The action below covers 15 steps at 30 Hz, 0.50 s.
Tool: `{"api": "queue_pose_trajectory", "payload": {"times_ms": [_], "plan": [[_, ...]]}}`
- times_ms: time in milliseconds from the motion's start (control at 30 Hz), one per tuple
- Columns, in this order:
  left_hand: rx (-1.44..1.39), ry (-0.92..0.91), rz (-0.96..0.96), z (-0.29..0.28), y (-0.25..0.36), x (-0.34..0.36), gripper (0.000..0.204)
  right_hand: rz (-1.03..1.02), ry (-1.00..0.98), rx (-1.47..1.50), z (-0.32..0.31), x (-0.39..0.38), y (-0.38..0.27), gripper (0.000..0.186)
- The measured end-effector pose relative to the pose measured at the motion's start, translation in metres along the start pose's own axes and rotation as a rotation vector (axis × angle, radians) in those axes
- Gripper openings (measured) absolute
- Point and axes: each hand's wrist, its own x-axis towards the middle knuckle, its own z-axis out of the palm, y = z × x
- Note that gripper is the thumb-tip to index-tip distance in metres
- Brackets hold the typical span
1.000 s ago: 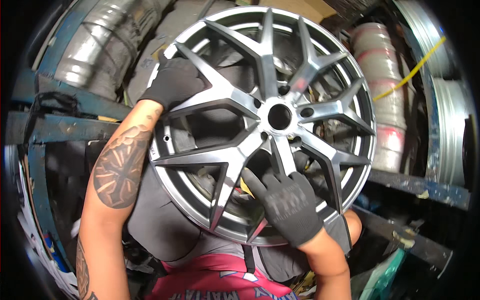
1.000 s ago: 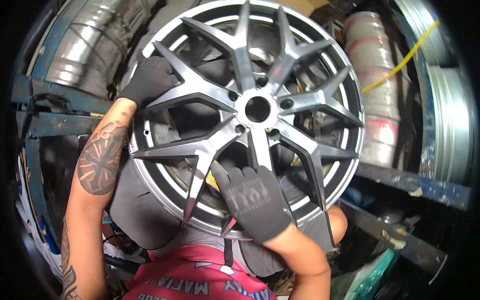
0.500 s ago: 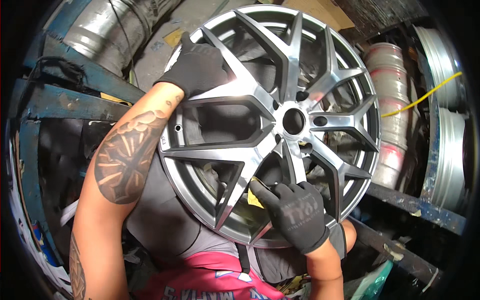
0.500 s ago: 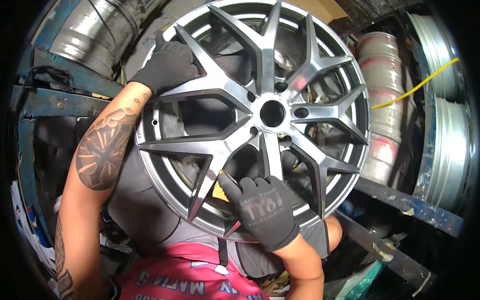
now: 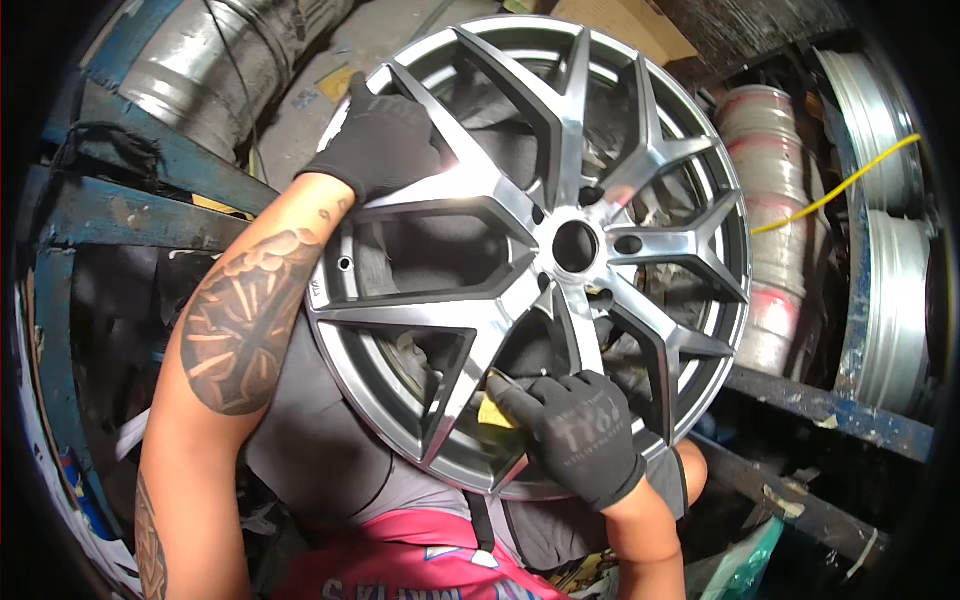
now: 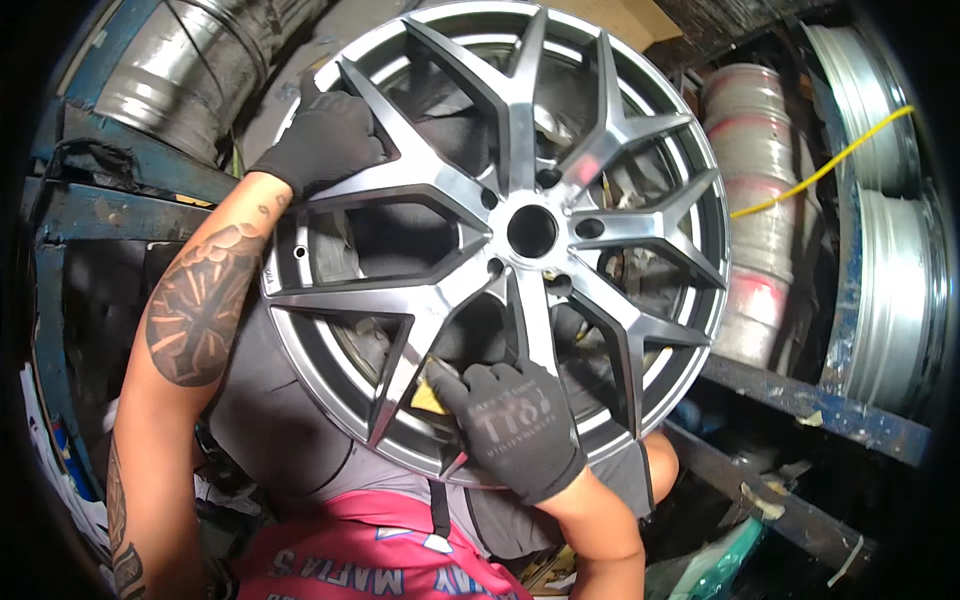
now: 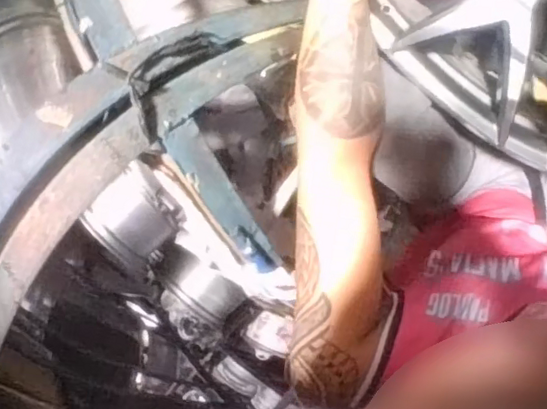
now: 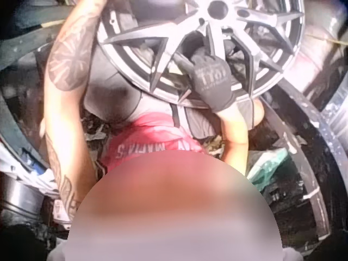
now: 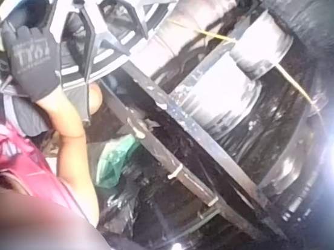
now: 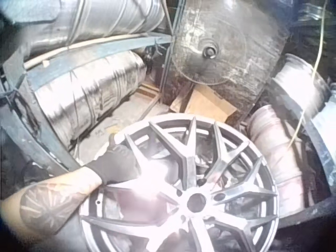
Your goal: Cleaning and sanding a car rim using a sanding block while holding it on the lap.
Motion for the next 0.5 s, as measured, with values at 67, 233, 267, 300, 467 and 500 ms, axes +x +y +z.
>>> {"api": "queue_pose_trajectory", "payload": {"times_ms": [67, 233, 267, 300, 467, 500], "plan": [[0.005, -0.002, 0.002, -0.004, 0.0, 0.0, 0.049, -0.017, 0.032, 0.092, -0.005, 0.013, 0.001, 0.058], [-0.064, -0.003, -0.019, -0.004, -0.004, 0.002, 0.045, -0.073, 0.144, 0.173, 0.009, 0.007, 0.006, 0.057], [0.009, 0.01, -0.017, -0.005, -0.001, 0.003, 0.046, -0.059, 0.124, 0.165, 0.008, 0.005, 0.006, 0.057], [-0.017, 0.076, 0.008, 0.004, -0.003, 0.005, 0.049, -0.03, 0.082, 0.144, -0.007, 0.009, 0.001, 0.057], [-0.129, -0.116, 0.033, -0.003, -0.016, 0.008, 0.064, -0.084, 0.149, 0.175, 0.013, 0.013, 0.008, 0.063], [-0.049, -0.059, 0.045, 0.003, -0.01, 0.008, 0.064, -0.058, 0.11, 0.193, 0.008, 0.005, 0.004, 0.062]]}}
